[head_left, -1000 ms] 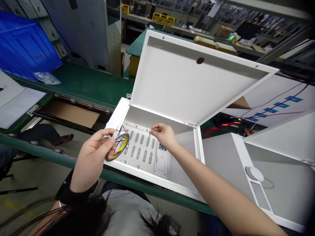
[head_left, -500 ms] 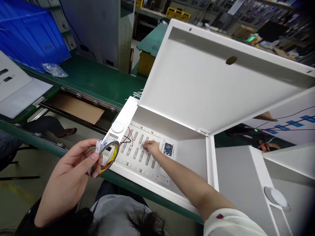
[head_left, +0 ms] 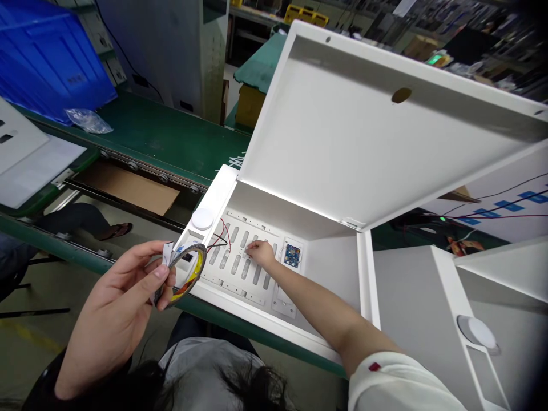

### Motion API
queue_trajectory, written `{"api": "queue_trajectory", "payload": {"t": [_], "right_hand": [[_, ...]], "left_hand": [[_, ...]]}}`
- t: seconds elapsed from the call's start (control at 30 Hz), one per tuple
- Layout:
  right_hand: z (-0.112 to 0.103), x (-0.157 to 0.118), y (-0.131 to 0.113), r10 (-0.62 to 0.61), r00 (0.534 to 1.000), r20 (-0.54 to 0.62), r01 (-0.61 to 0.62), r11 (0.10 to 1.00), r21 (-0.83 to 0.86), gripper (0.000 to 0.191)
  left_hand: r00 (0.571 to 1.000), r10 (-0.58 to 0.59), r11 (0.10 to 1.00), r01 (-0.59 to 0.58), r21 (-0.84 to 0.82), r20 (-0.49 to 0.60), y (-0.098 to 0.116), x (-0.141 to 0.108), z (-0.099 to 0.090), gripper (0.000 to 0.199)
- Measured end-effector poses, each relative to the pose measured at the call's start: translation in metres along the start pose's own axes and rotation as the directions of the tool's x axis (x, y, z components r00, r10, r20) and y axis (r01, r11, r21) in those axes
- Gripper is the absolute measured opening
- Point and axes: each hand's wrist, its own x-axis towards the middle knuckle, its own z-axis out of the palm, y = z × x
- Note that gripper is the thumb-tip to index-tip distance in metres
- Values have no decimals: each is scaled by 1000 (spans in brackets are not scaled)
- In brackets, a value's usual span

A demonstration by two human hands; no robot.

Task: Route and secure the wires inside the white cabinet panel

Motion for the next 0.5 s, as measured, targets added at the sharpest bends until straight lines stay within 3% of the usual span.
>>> {"api": "queue_trajectory", "payload": {"t": [0.27, 0.5], "right_hand": [[-1, -6, -6, -77, 996, -50, 69, 987, -146, 5], [1, -13, -7, -195, 981, 7, 191, 950, -247, 12]], "left_hand": [[1000, -2, 1000, 2, 16, 3, 2, -1, -3, 33], [1000, -19, 999, 19, 27, 11, 2, 0, -2, 33]]}}
